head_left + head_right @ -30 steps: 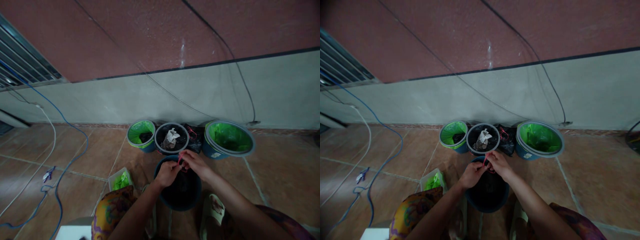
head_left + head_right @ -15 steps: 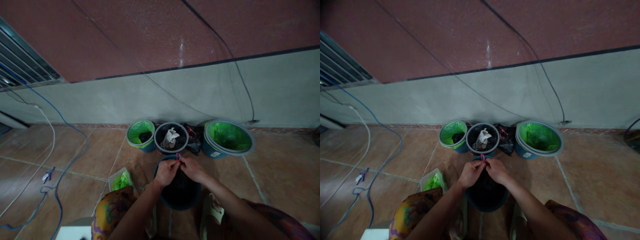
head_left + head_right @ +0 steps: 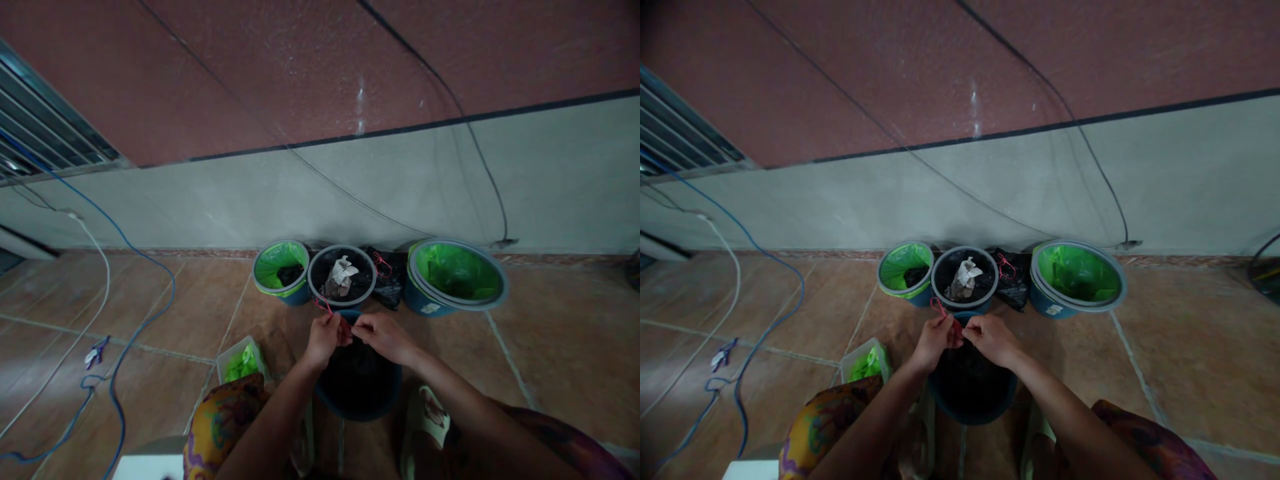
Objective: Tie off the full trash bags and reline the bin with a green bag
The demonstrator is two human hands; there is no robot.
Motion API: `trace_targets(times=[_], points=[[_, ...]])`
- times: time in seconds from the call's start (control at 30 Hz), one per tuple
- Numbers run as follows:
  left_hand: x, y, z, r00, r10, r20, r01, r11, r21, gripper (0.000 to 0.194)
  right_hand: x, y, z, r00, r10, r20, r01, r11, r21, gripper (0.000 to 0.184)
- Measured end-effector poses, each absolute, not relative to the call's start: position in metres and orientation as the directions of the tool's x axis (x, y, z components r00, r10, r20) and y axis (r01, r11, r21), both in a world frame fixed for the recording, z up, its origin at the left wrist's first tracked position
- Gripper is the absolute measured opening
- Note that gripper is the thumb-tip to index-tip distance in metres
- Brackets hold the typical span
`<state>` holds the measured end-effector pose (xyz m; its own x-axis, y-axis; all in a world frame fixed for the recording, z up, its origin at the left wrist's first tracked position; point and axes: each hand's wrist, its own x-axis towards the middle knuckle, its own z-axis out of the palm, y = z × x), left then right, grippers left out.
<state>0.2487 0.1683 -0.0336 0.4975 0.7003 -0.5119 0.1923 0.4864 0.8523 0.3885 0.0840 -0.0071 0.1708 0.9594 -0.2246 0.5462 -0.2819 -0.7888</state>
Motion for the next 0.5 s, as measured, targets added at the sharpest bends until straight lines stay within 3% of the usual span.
trace_targets(times=[0.17, 0.27, 0.5], points=[[0.2470, 0.1694, -0.0287, 0.505, 0.707, -0.494, 0.131, 0.503, 0.854, 0.042, 0.3878, 0.0825, -0.0020, 0.121, 0.956, -0.266, 0.540, -0.289, -0.790, 0.027], [0.2447, 0.1706, -0.0253, 0.568, 0.697, -0.439, 0.103, 0.468, 0.878, 0.031, 0.3861, 0.0814, -0.0014, 0.102, 0.945, -0.310, 0.602, -0.307, -0.737, 0.026], [0.2425, 0.1785, -0.0277, 0.683, 0.674, -0.280, 0.179, 0.217, 0.960, 0.012, 0.3900, 0.0814, -0.0110, 0.189, 0.928, -0.322, 0.692, -0.358, -0.627, 0.026]])
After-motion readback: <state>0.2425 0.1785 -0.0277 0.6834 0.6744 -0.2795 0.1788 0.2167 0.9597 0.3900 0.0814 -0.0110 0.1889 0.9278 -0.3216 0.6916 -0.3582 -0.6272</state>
